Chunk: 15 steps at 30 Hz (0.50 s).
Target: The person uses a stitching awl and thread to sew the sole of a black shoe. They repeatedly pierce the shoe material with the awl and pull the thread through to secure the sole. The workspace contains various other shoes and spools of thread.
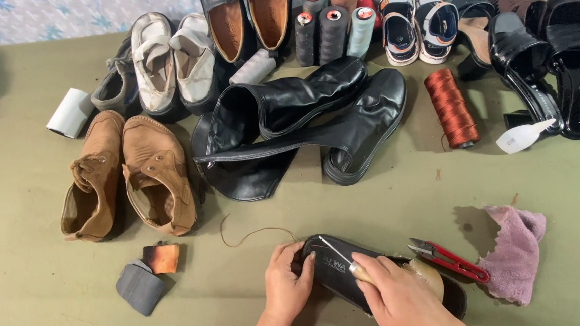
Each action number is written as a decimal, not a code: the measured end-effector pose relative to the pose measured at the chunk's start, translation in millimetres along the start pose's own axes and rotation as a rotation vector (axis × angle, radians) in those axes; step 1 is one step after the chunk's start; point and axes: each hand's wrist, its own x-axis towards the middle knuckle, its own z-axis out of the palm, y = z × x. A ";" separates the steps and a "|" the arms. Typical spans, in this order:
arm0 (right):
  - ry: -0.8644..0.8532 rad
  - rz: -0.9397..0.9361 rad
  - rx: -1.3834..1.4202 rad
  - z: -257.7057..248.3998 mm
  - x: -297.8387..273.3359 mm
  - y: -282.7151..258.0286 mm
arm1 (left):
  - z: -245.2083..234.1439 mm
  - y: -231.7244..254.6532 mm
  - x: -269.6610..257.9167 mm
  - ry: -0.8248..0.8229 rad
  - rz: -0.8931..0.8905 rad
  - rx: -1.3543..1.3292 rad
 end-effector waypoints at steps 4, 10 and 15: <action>-0.003 -0.125 -0.049 7.1 5.0 -1.2 | 2.8 -4.9 0.2 0.024 0.040 -0.005; -0.036 -0.144 -0.126 13.7 12.3 -3.5 | 2.7 -13.7 4.2 0.021 0.102 0.029; -0.053 -0.134 -0.092 14.1 10.9 -5.9 | -0.1 -9.0 5.5 -0.017 0.042 0.012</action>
